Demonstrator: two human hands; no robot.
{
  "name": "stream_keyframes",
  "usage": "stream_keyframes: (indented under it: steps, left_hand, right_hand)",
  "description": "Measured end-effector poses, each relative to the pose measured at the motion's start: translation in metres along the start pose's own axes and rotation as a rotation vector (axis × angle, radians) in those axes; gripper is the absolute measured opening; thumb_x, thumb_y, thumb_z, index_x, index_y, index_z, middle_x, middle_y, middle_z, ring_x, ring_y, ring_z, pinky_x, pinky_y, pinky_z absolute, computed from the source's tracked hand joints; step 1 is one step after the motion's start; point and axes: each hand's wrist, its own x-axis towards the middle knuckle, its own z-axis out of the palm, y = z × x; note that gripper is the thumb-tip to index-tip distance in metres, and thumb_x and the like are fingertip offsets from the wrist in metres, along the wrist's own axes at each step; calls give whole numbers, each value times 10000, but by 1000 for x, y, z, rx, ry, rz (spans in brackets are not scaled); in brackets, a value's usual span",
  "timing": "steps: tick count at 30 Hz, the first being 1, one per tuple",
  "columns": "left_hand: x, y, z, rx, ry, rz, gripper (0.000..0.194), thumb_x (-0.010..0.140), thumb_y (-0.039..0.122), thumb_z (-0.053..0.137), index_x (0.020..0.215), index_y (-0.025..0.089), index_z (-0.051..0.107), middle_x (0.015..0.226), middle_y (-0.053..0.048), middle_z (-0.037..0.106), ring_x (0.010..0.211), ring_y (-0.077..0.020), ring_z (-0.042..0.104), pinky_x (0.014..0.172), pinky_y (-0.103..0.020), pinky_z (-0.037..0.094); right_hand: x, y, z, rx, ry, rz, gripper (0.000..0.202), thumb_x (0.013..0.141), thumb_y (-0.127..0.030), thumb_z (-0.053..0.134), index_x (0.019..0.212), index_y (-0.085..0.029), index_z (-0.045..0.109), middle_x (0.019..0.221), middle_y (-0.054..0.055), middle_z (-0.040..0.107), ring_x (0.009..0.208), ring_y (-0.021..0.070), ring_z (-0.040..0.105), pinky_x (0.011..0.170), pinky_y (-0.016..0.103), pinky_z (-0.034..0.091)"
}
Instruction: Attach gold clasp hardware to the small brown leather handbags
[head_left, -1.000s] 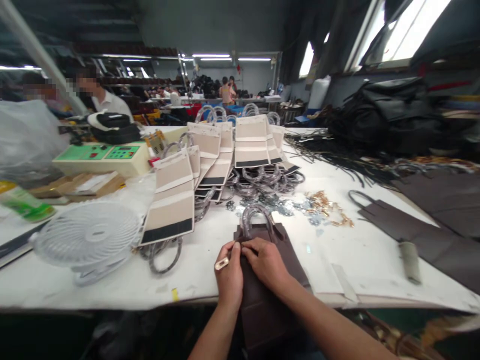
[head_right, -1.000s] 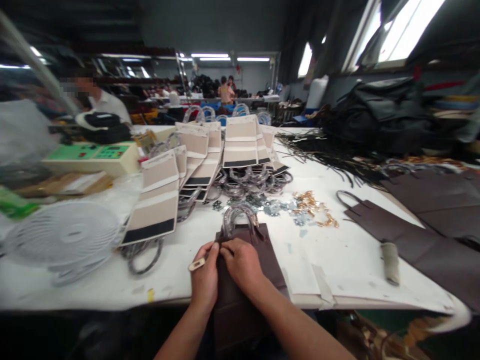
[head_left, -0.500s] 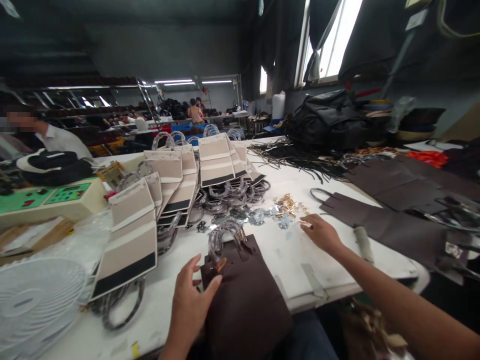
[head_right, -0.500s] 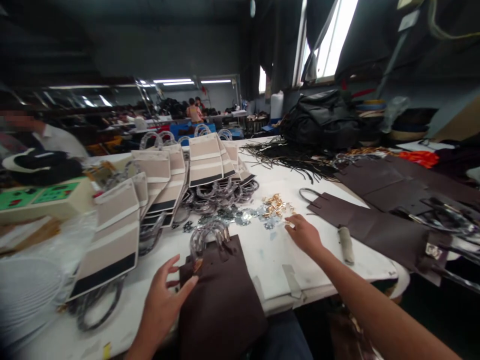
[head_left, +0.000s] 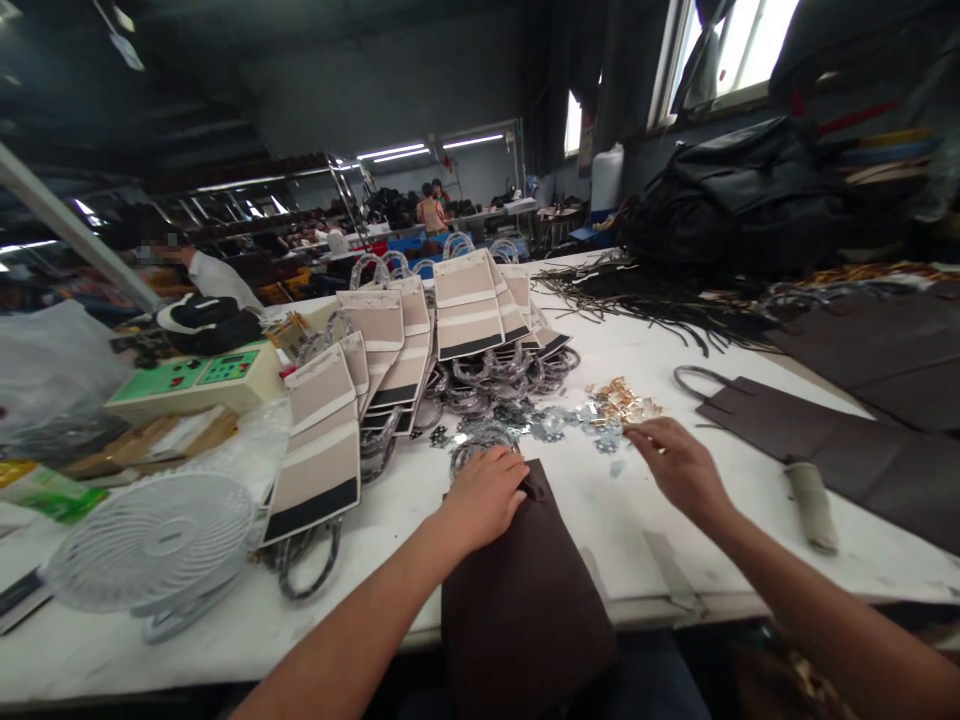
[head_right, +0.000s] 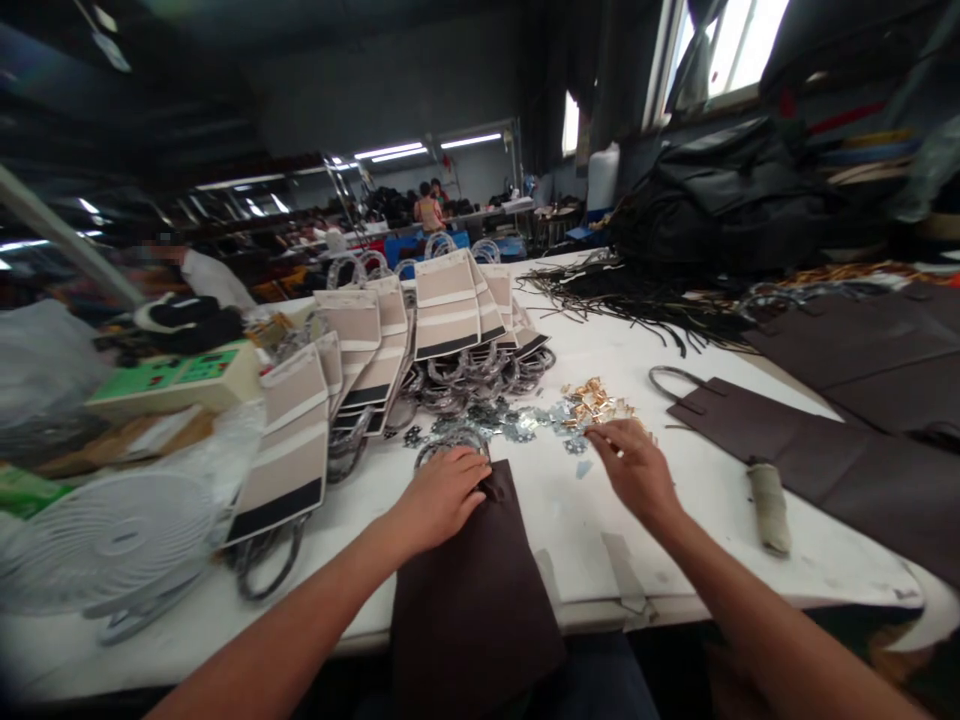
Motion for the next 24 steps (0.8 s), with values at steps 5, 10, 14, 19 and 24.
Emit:
stream_keyframes:
  steps: [5, 10, 14, 19, 24]
  left_hand:
    - [24, -11, -8, 12, -96, 87, 77, 917, 305, 704, 915, 237, 741, 980, -37, 740, 1066, -271, 594, 911, -429, 436]
    - [29, 3, -16, -266, -178, -71, 36, 839, 256, 724, 838, 251, 760, 863, -25, 750, 948, -248, 649, 926, -396, 416]
    - [33, 15, -16, -462, -232, -241, 264, 903, 425, 621, 1017, 230, 756, 857, -29, 771, 754, -208, 686, 696, -307, 478]
    - [27, 16, -19, -980, -152, -297, 472, 986, 566, 435, 1002, 174, 698, 996, -68, 777, 876, -203, 708, 790, -300, 530]
    - [-6, 10, 1, -446, 91, -302, 220, 841, 292, 687, 1040, 216, 632, 1083, -57, 700, 1028, -244, 647, 918, -365, 507]
  right_hand:
    - [-74, -84, 49, 659, -321, 152, 341, 962, -540, 572, 1003, -249, 745, 893, 26, 724, 715, 182, 688, 636, 295, 589]
    - [-97, -106, 85, 621, -239, 6, 213, 966, -394, 601, 916, -244, 744, 882, 37, 709, 818, 204, 685, 770, 320, 576]
    - [-102, -99, 94, 566, -261, -278, 226, 1000, -312, 553, 1086, -292, 761, 1118, 65, 732, 1027, 215, 702, 897, 327, 576]
    - [-102, -101, 92, 597, -128, -116, 213, 973, -384, 605, 1013, -275, 784, 1363, 84, 674, 1274, 269, 629, 1088, 408, 522]
    - [-92, -98, 81, 784, -163, 310, 357, 902, -534, 653, 1036, -225, 770, 1000, 84, 787, 810, 237, 750, 730, 368, 632]
